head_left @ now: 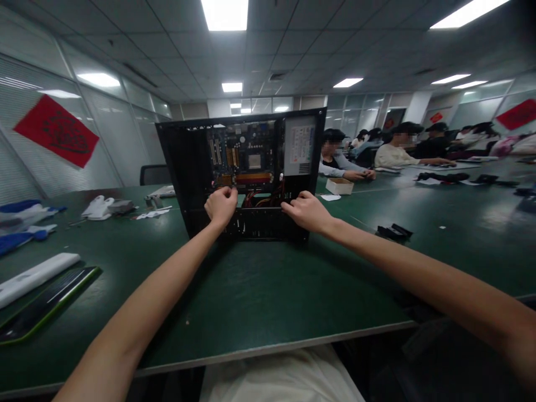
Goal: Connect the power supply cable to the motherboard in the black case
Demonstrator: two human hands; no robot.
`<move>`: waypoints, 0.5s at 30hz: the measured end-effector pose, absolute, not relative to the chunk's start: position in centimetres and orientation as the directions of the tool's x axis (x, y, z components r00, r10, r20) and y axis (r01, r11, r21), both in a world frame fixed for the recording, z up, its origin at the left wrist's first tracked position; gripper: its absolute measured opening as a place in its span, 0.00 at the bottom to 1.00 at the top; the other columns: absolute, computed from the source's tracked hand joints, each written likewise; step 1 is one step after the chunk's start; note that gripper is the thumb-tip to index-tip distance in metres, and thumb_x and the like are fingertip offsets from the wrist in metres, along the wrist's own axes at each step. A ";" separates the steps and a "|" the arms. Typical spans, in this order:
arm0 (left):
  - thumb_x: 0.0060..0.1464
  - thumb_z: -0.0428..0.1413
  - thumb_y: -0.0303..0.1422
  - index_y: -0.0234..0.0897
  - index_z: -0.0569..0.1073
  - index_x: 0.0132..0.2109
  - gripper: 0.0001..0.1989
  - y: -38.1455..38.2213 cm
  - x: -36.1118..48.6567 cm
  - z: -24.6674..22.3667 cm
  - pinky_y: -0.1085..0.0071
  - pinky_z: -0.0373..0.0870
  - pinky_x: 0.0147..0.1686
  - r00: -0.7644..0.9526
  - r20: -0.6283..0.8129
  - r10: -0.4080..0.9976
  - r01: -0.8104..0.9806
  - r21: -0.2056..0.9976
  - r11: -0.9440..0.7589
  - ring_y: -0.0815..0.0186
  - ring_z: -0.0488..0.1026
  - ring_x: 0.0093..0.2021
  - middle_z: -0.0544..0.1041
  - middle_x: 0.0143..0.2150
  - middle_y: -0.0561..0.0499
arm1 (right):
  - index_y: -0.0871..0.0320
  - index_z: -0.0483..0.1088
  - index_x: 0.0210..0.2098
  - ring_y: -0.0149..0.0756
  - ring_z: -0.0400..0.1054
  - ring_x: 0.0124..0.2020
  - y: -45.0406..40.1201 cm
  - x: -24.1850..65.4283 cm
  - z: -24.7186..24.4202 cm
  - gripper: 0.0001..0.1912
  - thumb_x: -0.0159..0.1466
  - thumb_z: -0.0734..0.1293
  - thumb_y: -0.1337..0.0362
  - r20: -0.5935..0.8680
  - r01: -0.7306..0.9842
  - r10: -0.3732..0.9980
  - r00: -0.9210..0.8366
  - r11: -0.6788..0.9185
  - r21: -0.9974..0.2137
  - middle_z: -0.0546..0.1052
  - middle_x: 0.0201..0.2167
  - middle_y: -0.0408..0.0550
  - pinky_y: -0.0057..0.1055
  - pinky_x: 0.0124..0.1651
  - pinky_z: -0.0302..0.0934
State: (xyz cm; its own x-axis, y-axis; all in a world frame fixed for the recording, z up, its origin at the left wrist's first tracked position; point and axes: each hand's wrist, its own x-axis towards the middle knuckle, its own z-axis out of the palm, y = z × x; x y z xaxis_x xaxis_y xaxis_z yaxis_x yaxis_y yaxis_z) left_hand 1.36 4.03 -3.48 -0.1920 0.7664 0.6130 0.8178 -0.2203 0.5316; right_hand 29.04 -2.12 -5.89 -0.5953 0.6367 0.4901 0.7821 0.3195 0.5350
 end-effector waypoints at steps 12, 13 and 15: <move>0.67 0.50 0.46 0.38 0.75 0.30 0.22 11.3 -5.5 -3.2 0.65 0.55 0.33 -0.184 0.661 0.727 0.812 0.519 -0.267 0.60 0.72 0.34 0.78 0.31 0.45 | 0.72 0.80 0.50 0.44 0.79 0.37 -5.3 16.6 -3.5 0.20 0.72 0.56 0.80 0.374 0.732 0.673 -0.638 0.380 0.565 0.84 0.39 0.64 0.42 0.50 0.65; 0.67 0.49 0.45 0.38 0.74 0.29 0.22 11.7 -6.3 -3.1 0.66 0.55 0.32 -0.155 0.673 0.723 0.822 0.494 -0.284 0.62 0.70 0.32 0.76 0.29 0.46 | 0.72 0.80 0.49 0.45 0.79 0.37 -5.5 15.2 -3.4 0.20 0.72 0.57 0.80 0.373 0.719 0.657 -0.655 0.390 0.575 0.84 0.41 0.65 0.42 0.49 0.67; 0.66 0.49 0.45 0.37 0.73 0.28 0.22 12.2 -7.9 -2.6 0.65 0.55 0.32 -0.101 0.685 0.721 0.847 0.439 -0.298 0.63 0.67 0.30 0.74 0.27 0.47 | 0.71 0.81 0.48 0.47 0.80 0.39 -5.7 12.2 -3.4 0.19 0.71 0.58 0.81 0.374 0.697 0.629 -0.682 0.405 0.592 0.84 0.43 0.67 0.43 0.49 0.69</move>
